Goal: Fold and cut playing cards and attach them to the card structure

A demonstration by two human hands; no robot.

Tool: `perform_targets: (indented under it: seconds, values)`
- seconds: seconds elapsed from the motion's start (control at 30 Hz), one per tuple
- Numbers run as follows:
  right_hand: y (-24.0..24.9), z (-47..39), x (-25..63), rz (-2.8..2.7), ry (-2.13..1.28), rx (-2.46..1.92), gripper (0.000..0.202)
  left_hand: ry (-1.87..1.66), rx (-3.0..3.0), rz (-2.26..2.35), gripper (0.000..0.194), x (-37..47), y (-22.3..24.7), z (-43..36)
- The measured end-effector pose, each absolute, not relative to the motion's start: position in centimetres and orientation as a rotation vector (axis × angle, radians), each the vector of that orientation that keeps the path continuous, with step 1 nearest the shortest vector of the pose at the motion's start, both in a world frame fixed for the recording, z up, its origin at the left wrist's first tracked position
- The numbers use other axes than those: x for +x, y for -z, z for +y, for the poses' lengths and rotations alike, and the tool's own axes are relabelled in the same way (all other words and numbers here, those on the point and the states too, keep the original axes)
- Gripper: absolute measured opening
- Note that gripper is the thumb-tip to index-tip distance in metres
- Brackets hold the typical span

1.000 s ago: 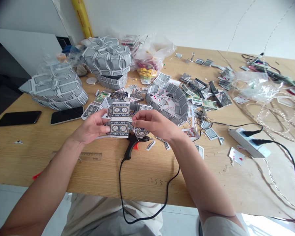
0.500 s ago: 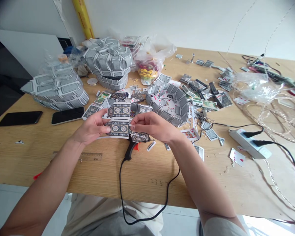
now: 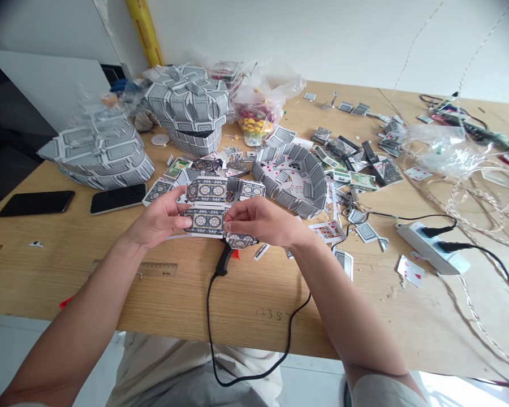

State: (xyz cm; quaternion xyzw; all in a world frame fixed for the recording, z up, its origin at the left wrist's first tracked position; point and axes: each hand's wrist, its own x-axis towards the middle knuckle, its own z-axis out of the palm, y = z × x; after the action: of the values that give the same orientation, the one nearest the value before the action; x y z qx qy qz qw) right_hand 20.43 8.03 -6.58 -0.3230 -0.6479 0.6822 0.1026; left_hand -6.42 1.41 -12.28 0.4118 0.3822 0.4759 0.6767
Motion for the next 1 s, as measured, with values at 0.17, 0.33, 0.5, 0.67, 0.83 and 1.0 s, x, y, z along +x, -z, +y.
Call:
perform_targets:
  seconds: [0.17, 0.33, 0.5, 0.67, 0.83, 1.0]
  values:
    - [6.8, 8.3, 20.5, -1.934, -2.059, -0.979, 0.042, -1.054, 0.94, 0.884, 0.08, -6.3, 12.5, 1.4]
    - [7.2, 8.8, 21.0, -1.821, -2.059, -1.042, 0.041, -1.076, 0.93, 0.911, 0.083, -6.3, 12.3, 1.4]
    - [7.2, 8.9, 21.3, -1.774, -2.053, -1.032, 0.044, -1.094, 0.912, 0.932, 0.085, -6.3, 12.4, 1.5]
    - [7.4, 8.7, 21.3, -1.8, -1.974, -1.067, 0.045, -1.109, 0.913, 0.928, 0.086, -6.2, 12.4, 1.6]
    - [7.8, 9.1, 21.5, -1.896, -1.912, -1.108, 0.036, -1.114, 0.916, 0.942, 0.086, -6.3, 12.3, 1.7]
    - [8.0, 9.1, 21.4, -1.896, -1.879, -1.048, 0.04, -1.107, 0.923, 0.937, 0.085, -6.3, 12.3, 1.7]
